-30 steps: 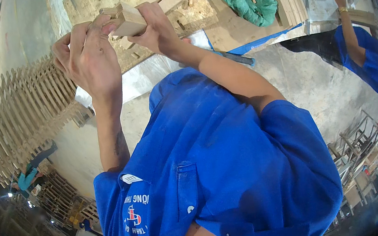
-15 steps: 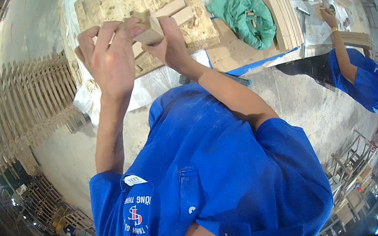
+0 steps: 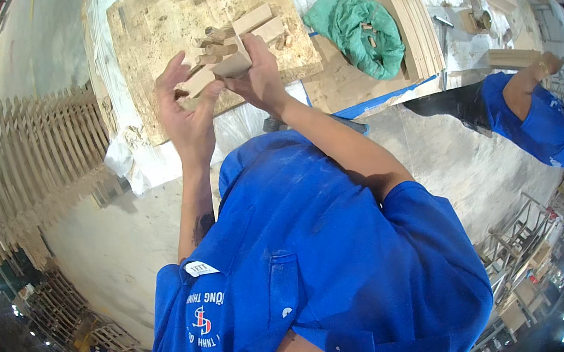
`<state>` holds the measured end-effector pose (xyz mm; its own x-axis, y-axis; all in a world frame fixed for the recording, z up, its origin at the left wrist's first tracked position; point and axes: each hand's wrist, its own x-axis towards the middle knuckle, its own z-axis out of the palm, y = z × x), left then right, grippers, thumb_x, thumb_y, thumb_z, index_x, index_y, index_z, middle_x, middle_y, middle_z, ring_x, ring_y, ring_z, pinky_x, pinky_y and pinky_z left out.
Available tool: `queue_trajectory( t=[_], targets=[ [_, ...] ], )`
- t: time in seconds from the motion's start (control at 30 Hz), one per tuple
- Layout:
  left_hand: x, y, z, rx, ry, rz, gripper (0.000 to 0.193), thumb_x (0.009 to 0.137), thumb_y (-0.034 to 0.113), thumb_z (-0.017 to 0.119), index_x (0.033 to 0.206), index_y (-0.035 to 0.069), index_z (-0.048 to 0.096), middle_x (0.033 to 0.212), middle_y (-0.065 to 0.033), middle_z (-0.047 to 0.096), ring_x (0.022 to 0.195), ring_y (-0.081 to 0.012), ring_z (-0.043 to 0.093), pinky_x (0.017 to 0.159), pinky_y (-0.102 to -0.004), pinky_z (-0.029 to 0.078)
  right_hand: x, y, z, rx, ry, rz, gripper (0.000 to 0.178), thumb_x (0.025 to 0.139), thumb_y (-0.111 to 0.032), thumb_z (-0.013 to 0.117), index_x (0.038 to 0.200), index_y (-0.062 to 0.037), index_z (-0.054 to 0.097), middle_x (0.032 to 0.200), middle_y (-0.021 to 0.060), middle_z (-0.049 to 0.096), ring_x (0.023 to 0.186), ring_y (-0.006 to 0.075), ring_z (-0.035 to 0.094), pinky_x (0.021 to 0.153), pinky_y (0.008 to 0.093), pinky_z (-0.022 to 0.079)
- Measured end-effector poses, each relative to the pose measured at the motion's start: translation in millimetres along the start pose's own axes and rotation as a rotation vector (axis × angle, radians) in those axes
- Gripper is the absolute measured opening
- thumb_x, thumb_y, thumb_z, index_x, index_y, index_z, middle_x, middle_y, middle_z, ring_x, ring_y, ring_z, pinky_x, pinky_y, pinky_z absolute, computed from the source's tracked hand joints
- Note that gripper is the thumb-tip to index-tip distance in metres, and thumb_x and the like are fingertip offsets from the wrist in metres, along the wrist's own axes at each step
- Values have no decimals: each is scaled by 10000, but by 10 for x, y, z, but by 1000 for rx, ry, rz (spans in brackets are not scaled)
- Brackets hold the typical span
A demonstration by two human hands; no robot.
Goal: The person assembles small wooden components by inserting dowels into pre-drilled holes and tapping them with a hammer. They repeatedly pick up pieces, align them, and secure the joints on a workbench in a workshop.
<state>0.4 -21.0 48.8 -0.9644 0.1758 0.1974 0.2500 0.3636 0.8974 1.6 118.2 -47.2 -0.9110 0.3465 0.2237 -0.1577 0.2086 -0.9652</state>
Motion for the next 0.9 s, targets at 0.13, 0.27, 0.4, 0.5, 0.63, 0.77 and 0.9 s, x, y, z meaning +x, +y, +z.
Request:
queue_trajectory(
  t=[0.13, 0.27, 0.4, 0.5, 0.63, 0.77, 0.9],
  targets=[
    [9, -46, 257, -78, -71, -2, 929, 741, 184, 906, 1465, -13, 359, 1315, -160, 590, 1282, -260, 552, 1093, -409, 448, -33, -57, 9, 394, -75, 147, 609, 738, -145, 855, 1261, -14, 573, 1131, 95, 653, 1044, 211, 635, 915, 354, 519],
    [41, -112, 506, -444, -14, -96, 726, 786, 118, 874, 1333, 10, 409, 1177, -144, 684, 1100, -207, 657, 982, -342, 535, -12, -42, -86, 433, -301, 234, 608, 802, -161, 828, 1319, -15, 540, 1195, 91, 660, 1078, 158, 627, 948, 324, 518],
    [199, -293, 300, -487, -214, 54, 828, 748, 147, 909, 1390, 30, 399, 1320, -158, 637, 1210, -211, 615, 1039, -356, 509, 174, -137, -275, 122, -598, 150, 685, 819, -199, 809, 1409, -63, 491, 1246, 89, 666, 1111, 215, 644, 966, 359, 516],
    [413, -226, -5, -548, -552, 70, 941, 716, 174, 931, 1470, 62, 379, 1372, -137, 615, 1250, -218, 594, 1085, -377, 481, 259, -119, -330, -65, -703, 127, 766, 787, -228, 832, 1449, -95, 470, 1270, 111, 664, 1134, 269, 651, 974, 388, 515],
    [537, -322, -198, -366, -715, -45, 871, 659, 172, 955, 1416, 66, 540, 1452, -103, 581, 1303, -217, 567, 1104, -398, 463, 374, -218, -296, -118, -824, 238, 914, 706, -232, 880, 1492, -118, 428, 1283, 143, 658, 1154, 310, 647, 991, 409, 511],
    [593, -296, -248, -352, -704, -18, 793, 663, 99, 947, 1365, 61, 580, 1382, -108, 635, 1225, -202, 620, 1057, -370, 504, 384, -131, -272, -128, -764, 41, 998, 656, -233, 897, 1511, -111, 396, 1273, 165, 654, 1161, 327, 632, 1031, 409, 488],
    [581, -346, -169, -255, -623, 27, 787, 643, 100, 959, 1333, 19, 591, 1322, -110, 671, 1157, -181, 650, 1025, -343, 523, 461, -37, -239, -223, -771, -66, 977, 662, -255, 888, 1488, -67, 402, 1293, 190, 642, 1183, 341, 623, 1052, 415, 469]
  ],
)
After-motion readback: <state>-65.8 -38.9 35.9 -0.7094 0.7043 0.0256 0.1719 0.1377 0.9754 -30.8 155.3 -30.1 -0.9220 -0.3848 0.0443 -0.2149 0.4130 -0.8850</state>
